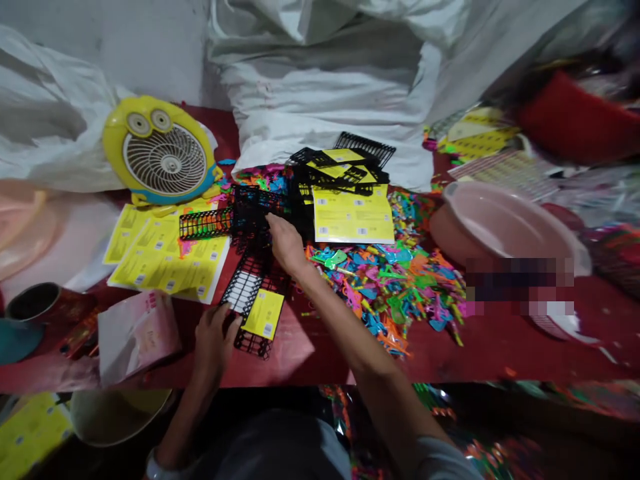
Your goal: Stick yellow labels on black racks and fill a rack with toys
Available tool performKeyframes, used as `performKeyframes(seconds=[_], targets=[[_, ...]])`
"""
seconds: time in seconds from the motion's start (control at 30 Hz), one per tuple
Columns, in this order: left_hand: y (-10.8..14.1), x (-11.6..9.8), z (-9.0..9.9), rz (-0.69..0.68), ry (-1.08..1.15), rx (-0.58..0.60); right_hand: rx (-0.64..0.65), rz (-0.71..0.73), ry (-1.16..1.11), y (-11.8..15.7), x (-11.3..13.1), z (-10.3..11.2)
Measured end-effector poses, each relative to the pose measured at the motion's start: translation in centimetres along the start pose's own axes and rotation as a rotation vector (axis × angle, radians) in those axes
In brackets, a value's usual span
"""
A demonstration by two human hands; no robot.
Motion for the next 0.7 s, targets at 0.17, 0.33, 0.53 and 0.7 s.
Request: performKeyframes(seconds=[0.17, 0.33, 0.53, 0.7], targets=[[-3.6, -2.3, 0.3, 0.055, 0.318, -0.164, -0.22, 0.049, -0.436, 5.1, 2.8, 0.7], [-5.5, -5.8, 0.4, 0.344, 0.645, 0.038, -0.103, -0.044, -0.654, 7.4, 1.9, 0.4], [-3.7, -4.0, -0.2, 0.5, 0.534, 0.171, -0.469, -0.722, 0.128, 5.8, -11.2, 8.9], [-3.6, -1.8, -1.1, 0.312, 0.334, 0.142, -0.257, -0.934, 0.084, 4.7, -17.5, 12.8]])
Point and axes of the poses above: each hand's wrist, its own y-axis away from the middle knuckle, its own z-axis out of the back of the hand, x = y × z, the point moved 1 cm from there along -y, towards the middle knuckle, and after that the axes turned 8 degrees about y, right-handed, at the moved point
